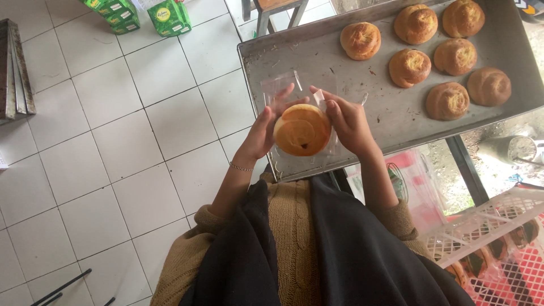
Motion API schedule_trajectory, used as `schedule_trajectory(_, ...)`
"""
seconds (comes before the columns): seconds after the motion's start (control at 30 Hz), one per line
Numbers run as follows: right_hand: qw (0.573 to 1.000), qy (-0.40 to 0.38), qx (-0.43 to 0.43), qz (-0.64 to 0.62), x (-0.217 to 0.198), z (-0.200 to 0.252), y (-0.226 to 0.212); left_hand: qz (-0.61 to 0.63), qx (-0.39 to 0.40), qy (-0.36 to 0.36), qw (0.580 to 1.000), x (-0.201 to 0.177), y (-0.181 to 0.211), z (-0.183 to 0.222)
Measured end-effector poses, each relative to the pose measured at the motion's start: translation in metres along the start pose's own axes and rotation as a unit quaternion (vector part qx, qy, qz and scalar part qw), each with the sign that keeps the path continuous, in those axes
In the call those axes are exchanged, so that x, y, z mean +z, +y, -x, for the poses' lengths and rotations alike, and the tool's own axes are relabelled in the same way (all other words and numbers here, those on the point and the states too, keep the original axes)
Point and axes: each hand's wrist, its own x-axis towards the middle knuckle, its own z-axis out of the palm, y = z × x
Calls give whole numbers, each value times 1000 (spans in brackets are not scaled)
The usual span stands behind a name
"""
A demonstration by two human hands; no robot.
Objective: The person picks up individual bread buns from a metal tray, inserts each one into a plastic bag, and places the bagged bread into a plastic crate alongside pre-packaged sandwiches.
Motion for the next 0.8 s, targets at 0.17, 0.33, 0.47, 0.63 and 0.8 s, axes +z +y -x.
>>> schedule_trajectory(0.17,998,50,-23,8,7,2,2,-26,-23,32,999,9,8,-4)
schedule_trajectory(0.33,995,89,-33,-13,10,4,8,-42,7,52,998,1,3,-6)
schedule_trajectory(0.47,990,106,-11,-92,10,8,18,-38,30,63,997,3,3,-6)
schedule_trajectory(0.63,984,128,0,-123,11,12,39,-25,39,52,998,6,7,-2)
schedule_trajectory(0.8,940,143,-29,-308,14,16,65,87,60,21,994,10,-2,-3)
